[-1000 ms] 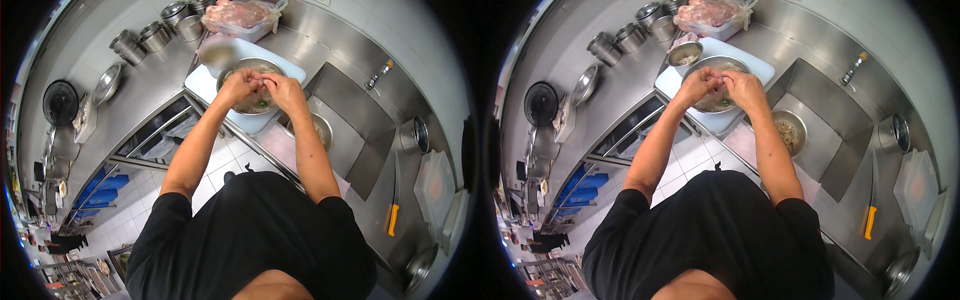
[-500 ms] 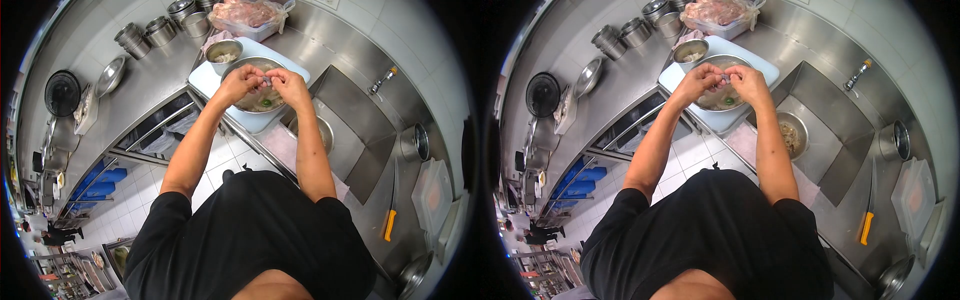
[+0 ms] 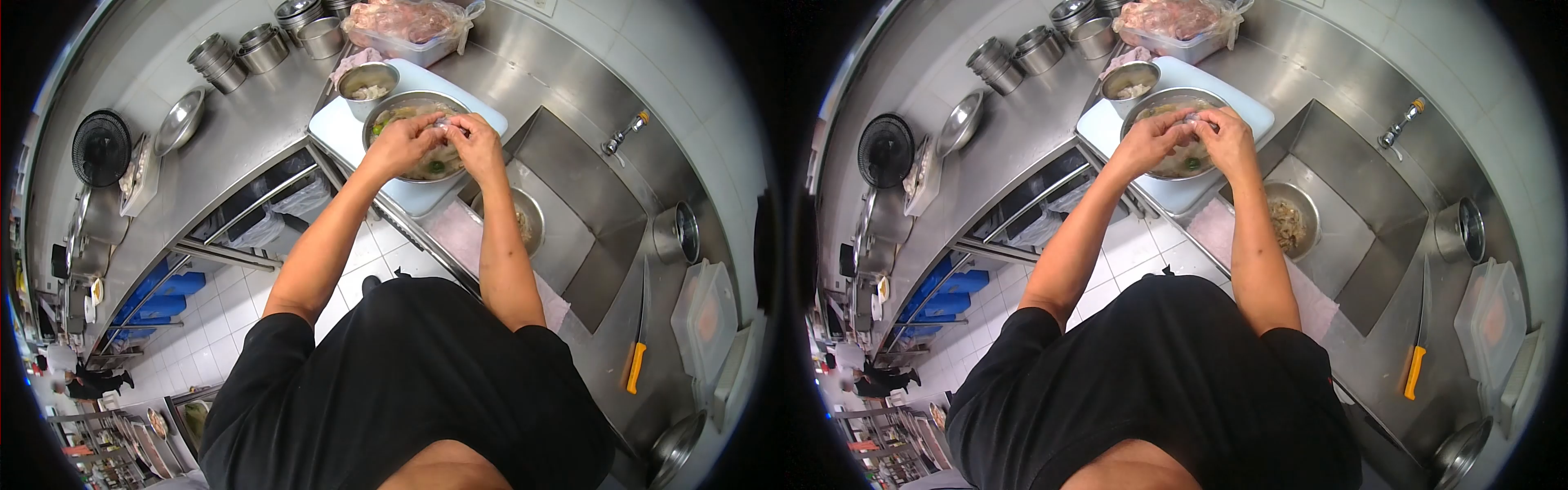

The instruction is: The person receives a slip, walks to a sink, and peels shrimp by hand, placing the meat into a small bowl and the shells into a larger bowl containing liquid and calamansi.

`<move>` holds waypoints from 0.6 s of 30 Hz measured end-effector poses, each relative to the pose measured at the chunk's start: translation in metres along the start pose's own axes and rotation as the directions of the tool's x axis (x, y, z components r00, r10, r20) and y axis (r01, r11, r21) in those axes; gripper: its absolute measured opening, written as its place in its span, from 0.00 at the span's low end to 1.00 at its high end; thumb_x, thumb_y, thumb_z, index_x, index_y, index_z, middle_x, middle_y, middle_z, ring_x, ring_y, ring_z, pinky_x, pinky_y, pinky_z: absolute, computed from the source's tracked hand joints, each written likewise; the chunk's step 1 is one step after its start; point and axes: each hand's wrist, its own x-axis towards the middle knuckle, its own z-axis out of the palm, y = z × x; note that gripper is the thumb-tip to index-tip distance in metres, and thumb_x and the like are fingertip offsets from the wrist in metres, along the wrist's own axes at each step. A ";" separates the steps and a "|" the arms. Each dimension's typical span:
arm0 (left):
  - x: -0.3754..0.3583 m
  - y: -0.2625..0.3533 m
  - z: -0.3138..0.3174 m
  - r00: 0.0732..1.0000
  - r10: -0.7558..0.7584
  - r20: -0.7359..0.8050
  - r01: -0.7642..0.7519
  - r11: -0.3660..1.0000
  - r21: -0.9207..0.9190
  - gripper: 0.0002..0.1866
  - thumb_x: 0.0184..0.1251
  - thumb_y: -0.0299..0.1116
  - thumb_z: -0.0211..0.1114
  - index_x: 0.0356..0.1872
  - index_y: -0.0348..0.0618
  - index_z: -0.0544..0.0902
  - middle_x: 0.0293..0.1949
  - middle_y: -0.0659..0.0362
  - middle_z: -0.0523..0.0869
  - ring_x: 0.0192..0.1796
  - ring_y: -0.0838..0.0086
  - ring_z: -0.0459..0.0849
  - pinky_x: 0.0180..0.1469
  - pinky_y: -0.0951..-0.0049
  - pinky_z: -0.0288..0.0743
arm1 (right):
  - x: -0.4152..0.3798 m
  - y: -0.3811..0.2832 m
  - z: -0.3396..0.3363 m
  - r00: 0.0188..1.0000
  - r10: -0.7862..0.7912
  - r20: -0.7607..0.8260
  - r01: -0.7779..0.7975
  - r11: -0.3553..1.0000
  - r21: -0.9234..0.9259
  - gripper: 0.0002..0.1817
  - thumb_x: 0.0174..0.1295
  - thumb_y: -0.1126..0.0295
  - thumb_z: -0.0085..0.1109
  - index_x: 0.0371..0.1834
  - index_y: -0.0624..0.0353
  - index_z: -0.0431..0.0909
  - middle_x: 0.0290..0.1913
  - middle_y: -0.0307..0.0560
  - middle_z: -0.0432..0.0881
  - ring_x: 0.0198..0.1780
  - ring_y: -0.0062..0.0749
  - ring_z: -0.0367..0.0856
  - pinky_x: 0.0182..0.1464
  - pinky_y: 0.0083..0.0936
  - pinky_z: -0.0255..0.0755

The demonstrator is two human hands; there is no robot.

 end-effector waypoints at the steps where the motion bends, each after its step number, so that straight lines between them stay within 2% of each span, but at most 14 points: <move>1: -0.002 0.005 0.000 1.000 -0.010 -0.010 0.012 0.984 0.180 0.25 0.69 0.41 0.65 0.62 0.37 0.78 0.44 0.58 0.87 0.43 0.75 0.84 0.39 0.79 0.75 | -0.001 -0.002 0.000 1.000 0.029 0.011 -0.029 1.000 0.010 0.10 0.64 0.67 0.63 0.40 0.63 0.84 0.34 0.43 0.82 0.36 0.26 0.80 0.42 0.25 0.73; 4: -0.005 0.004 0.002 0.973 0.141 -0.182 -0.090 0.961 0.260 0.24 0.66 0.46 0.68 0.55 0.39 0.82 0.39 0.61 0.87 0.39 0.78 0.83 0.35 0.81 0.71 | -0.001 -0.008 0.002 0.993 0.111 0.045 -0.114 0.991 0.066 0.10 0.65 0.66 0.63 0.40 0.63 0.83 0.33 0.40 0.82 0.36 0.24 0.78 0.41 0.24 0.73; 6: 0.002 -0.006 0.004 0.983 0.097 -0.156 -0.102 0.994 -0.025 0.20 0.67 0.45 0.67 0.51 0.41 0.83 0.35 0.64 0.85 0.35 0.80 0.80 0.32 0.82 0.69 | -0.002 -0.008 0.005 0.983 0.168 0.073 -0.177 0.975 0.138 0.10 0.66 0.65 0.63 0.39 0.62 0.83 0.32 0.39 0.81 0.35 0.22 0.77 0.40 0.23 0.72; 7: 0.005 -0.012 0.005 0.987 0.079 -0.137 -0.102 0.980 -0.169 0.18 0.68 0.45 0.67 0.48 0.42 0.83 0.33 0.65 0.84 0.33 0.81 0.79 0.31 0.82 0.68 | -0.003 -0.006 0.006 0.983 0.159 0.097 -0.173 0.971 0.166 0.11 0.65 0.64 0.62 0.39 0.62 0.83 0.33 0.42 0.82 0.35 0.26 0.78 0.40 0.25 0.72; 9: 0.006 -0.020 0.002 0.995 -0.072 -0.068 0.036 0.904 -0.427 0.13 0.69 0.42 0.66 0.45 0.44 0.82 0.31 0.67 0.81 0.30 0.82 0.77 0.30 0.82 0.66 | -0.004 -0.003 0.005 0.981 0.138 0.139 -0.166 0.961 0.219 0.13 0.63 0.63 0.62 0.40 0.62 0.83 0.36 0.49 0.83 0.35 0.34 0.80 0.40 0.29 0.73; 10: 0.007 -0.021 0.000 0.990 -0.138 -0.018 0.107 0.835 -0.540 0.11 0.69 0.41 0.66 0.43 0.46 0.82 0.29 0.68 0.80 0.29 0.83 0.75 0.29 0.83 0.64 | -0.004 -0.003 0.004 0.979 0.144 0.143 -0.172 0.963 0.209 0.13 0.63 0.62 0.62 0.40 0.62 0.83 0.35 0.49 0.83 0.34 0.33 0.80 0.39 0.29 0.73; 13: 0.005 -0.021 0.001 0.989 -0.144 0.035 0.130 0.733 -0.668 0.09 0.70 0.39 0.64 0.43 0.47 0.81 0.29 0.70 0.77 0.30 0.84 0.75 0.29 0.83 0.64 | -0.005 -0.008 0.003 0.967 0.173 0.185 -0.203 0.966 0.161 0.14 0.64 0.60 0.62 0.40 0.61 0.83 0.32 0.49 0.82 0.33 0.33 0.79 0.38 0.30 0.72; 15: 0.006 -0.020 -0.001 0.992 -0.115 0.047 0.117 0.734 -0.669 0.09 0.70 0.40 0.64 0.43 0.47 0.81 0.31 0.69 0.79 0.32 0.84 0.76 0.29 0.83 0.64 | -0.007 -0.014 -0.001 0.944 0.210 0.254 -0.241 0.965 0.099 0.14 0.64 0.60 0.62 0.39 0.61 0.82 0.31 0.50 0.82 0.33 0.35 0.79 0.38 0.31 0.71; 18: 0.009 -0.021 -0.002 0.993 -0.098 0.071 0.119 0.698 -0.706 0.09 0.70 0.40 0.64 0.43 0.47 0.81 0.33 0.68 0.81 0.33 0.84 0.78 0.30 0.82 0.65 | -0.008 -0.020 -0.003 0.973 0.105 0.206 -0.117 0.992 0.044 0.14 0.66 0.59 0.62 0.38 0.61 0.81 0.29 0.41 0.77 0.32 0.24 0.73 0.37 0.24 0.69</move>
